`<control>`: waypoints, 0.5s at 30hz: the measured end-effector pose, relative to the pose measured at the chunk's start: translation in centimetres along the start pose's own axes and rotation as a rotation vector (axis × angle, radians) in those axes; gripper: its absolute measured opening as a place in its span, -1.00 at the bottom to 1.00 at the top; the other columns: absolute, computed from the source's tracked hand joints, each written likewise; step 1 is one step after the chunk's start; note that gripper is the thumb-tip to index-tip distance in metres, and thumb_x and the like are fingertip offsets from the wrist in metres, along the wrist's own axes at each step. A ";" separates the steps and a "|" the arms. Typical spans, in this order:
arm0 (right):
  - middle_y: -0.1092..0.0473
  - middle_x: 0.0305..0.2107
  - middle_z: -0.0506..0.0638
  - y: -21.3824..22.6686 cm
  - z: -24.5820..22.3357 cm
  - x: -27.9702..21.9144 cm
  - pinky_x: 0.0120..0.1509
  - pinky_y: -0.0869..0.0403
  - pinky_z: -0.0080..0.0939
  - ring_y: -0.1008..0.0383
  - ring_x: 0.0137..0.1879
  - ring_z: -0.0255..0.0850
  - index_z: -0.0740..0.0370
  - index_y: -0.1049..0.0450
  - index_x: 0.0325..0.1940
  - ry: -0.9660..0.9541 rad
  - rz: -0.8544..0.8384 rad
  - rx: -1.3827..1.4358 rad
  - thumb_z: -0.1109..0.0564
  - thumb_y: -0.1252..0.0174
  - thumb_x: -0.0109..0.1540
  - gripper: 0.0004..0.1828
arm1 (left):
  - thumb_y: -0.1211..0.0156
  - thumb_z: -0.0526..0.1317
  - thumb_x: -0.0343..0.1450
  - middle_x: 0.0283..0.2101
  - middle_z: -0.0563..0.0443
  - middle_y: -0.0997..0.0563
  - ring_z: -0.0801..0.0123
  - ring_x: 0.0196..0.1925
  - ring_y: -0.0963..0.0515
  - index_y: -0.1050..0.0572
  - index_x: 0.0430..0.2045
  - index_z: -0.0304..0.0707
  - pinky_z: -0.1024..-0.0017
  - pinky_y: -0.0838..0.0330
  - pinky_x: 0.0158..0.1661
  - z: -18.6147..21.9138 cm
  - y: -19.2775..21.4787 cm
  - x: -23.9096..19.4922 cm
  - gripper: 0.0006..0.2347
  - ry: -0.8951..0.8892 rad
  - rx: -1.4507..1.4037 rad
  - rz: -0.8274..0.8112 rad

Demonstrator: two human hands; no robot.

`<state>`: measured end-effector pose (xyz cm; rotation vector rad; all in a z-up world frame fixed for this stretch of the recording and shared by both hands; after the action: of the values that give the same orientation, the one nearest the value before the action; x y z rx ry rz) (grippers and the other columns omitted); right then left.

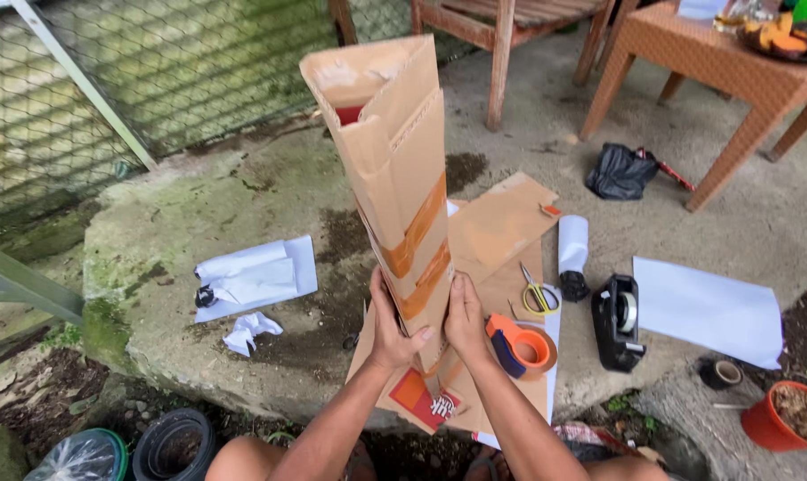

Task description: The person assembles a cardboard box by folding the flaps and securing them with orange packing tape. They use a tape dispenser to apply tape along the seams and then use scissors to trim excess tape. The person works on the box while sitting on the ground.

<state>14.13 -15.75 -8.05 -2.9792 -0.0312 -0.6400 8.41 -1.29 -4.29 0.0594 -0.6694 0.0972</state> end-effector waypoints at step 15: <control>0.10 0.52 0.32 -2.3 -23.6 3.7 0.63 -0.08 0.00 0.02 0.63 0.09 0.37 0.57 0.61 0.425 -0.273 -0.229 -0.15 -0.61 -0.17 0.73 | -0.52 0.32 0.14 0.58 -0.33 0.01 0.02 0.63 -0.06 0.40 0.53 -0.41 0.15 0.00 0.55 17.9 0.0 14.2 0.32 -0.137 -0.217 -0.227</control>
<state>7.75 -15.74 15.07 -3.0019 -0.3592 -1.3827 8.49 -1.85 18.56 -0.0673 -0.8019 -0.1993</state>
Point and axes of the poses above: each hand's wrist, its own x-axis towards the middle knuckle, its own y-axis out of the back of the hand, z = x × y, the point moved 8 cm from there along x, towards the middle knuckle
